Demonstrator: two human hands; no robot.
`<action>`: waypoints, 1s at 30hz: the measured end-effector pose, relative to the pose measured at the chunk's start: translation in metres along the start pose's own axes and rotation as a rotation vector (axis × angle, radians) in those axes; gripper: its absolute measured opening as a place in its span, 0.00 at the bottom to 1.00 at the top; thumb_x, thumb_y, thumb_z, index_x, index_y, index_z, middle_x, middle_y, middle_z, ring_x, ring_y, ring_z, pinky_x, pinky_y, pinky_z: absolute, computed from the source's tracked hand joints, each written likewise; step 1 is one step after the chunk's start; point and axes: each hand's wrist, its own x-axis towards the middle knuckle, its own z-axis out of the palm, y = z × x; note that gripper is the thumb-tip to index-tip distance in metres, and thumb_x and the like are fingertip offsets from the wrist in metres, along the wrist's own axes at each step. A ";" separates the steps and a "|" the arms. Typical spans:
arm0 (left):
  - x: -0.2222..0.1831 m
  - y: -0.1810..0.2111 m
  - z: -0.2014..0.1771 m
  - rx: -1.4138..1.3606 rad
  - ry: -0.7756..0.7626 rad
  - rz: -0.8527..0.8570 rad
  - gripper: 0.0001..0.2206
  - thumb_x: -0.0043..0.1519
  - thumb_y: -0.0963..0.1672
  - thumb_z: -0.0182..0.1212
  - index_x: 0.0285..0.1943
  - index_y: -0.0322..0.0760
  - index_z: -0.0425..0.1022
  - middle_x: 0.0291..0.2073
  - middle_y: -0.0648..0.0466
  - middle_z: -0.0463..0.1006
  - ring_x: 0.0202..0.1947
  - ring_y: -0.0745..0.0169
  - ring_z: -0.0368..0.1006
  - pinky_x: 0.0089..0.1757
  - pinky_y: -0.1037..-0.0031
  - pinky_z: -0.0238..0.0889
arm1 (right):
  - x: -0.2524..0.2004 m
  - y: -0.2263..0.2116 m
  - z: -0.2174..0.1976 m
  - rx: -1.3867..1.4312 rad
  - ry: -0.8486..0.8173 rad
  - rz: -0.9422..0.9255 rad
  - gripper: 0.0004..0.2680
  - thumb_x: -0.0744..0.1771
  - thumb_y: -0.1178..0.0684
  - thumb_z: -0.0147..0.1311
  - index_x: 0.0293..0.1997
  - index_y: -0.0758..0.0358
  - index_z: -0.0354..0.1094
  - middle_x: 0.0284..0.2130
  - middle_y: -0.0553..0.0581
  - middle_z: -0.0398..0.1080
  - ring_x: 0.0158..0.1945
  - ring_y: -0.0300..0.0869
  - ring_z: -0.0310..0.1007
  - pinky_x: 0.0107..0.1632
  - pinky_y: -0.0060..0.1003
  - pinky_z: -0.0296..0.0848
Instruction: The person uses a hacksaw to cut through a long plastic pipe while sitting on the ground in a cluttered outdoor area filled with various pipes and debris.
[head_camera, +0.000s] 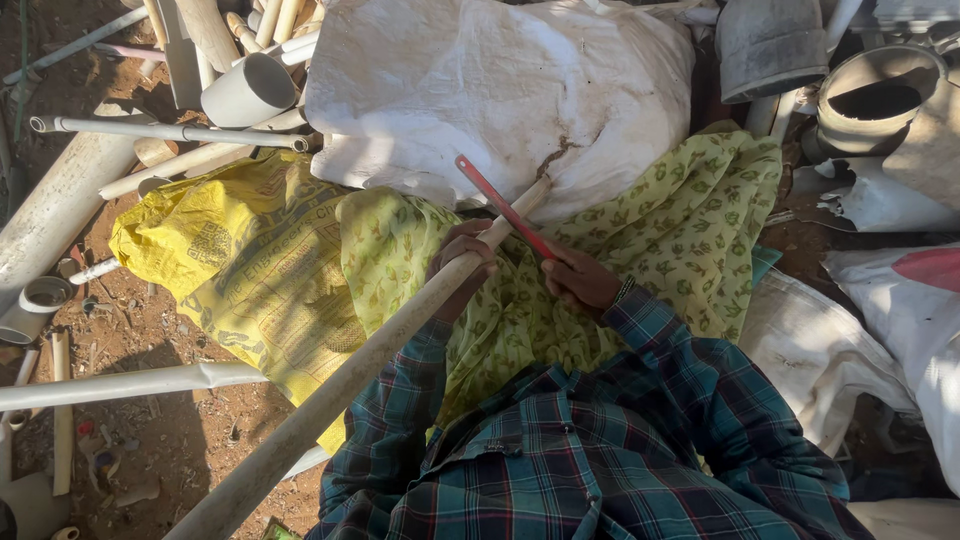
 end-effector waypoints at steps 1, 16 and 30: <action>-0.003 -0.001 0.001 -0.030 0.008 -0.017 0.10 0.61 0.44 0.73 0.46 0.42 0.76 0.63 0.50 0.74 0.64 0.54 0.71 0.61 0.61 0.67 | 0.001 0.001 -0.002 0.056 0.013 -0.006 0.26 0.72 0.44 0.42 0.81 0.50 0.36 0.22 0.52 0.67 0.20 0.35 0.59 0.25 0.37 0.67; 0.003 -0.034 0.007 -0.364 0.427 -0.123 0.12 0.63 0.40 0.69 0.51 0.35 0.71 0.59 0.45 0.78 0.55 0.59 0.72 0.55 0.69 0.67 | 0.010 0.057 -0.011 -0.089 0.442 0.096 0.24 0.72 0.48 0.46 0.80 0.49 0.43 0.28 0.48 0.68 0.24 0.33 0.64 0.26 0.38 0.73; 0.119 0.059 0.079 -0.021 0.190 0.001 0.25 0.62 0.48 0.67 0.64 0.31 0.68 0.34 0.47 0.82 0.35 0.56 0.81 0.39 0.65 0.73 | -0.078 -0.081 0.002 0.071 0.617 -0.257 0.25 0.71 0.49 0.50 0.77 0.56 0.41 0.45 0.57 0.74 0.23 0.33 0.64 0.25 0.37 0.71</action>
